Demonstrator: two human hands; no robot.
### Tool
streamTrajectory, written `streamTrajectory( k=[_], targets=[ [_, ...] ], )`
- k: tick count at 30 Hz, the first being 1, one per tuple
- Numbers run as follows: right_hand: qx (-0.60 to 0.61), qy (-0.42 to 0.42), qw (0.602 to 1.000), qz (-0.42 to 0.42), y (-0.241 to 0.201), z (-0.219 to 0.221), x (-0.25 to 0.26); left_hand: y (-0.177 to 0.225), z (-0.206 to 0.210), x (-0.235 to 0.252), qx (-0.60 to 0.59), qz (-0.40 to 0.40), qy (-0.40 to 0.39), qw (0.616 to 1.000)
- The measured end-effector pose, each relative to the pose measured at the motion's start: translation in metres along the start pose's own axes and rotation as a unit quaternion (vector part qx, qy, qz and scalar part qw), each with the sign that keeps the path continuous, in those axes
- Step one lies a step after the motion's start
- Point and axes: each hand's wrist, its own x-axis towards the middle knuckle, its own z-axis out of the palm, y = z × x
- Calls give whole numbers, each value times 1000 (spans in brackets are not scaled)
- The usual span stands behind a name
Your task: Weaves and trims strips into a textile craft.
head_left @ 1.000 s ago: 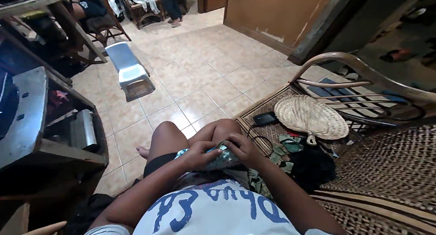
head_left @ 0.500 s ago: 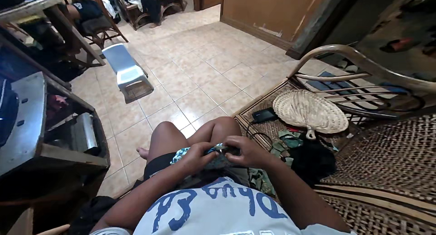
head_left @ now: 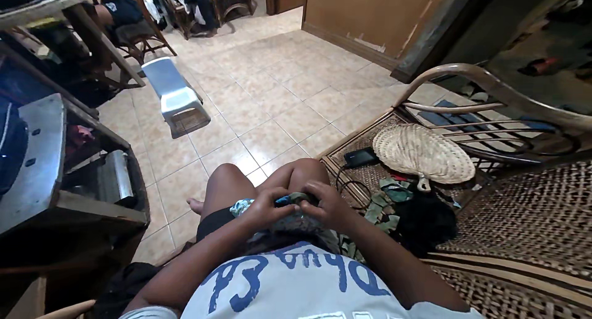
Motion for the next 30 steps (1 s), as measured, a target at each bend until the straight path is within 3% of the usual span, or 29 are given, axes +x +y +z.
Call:
streamTrajectory(
  k=[4,10,14,21,26,30],
  targets=[
    [15,-84,996,36,6,-20,10,-6,4,1,-25,-2,50,998],
    [-149,-117,979,-77,15,-36,32,-6,6,1,-34,-23,50,998],
    [-183,-181,966,-30,5,-42,52,-5,5,4,-57,-52,65,995],
    [-9,-55,997,47,2,-17,40,-6,7,4,-83,-39,112,989],
    [39,-47,990,126,-9,-10,24,-15,9,6,-33,7,166,986],
    [24,-41,990,133,-8,-6,22,-13,12,5,-28,2,190,981]
  ],
)
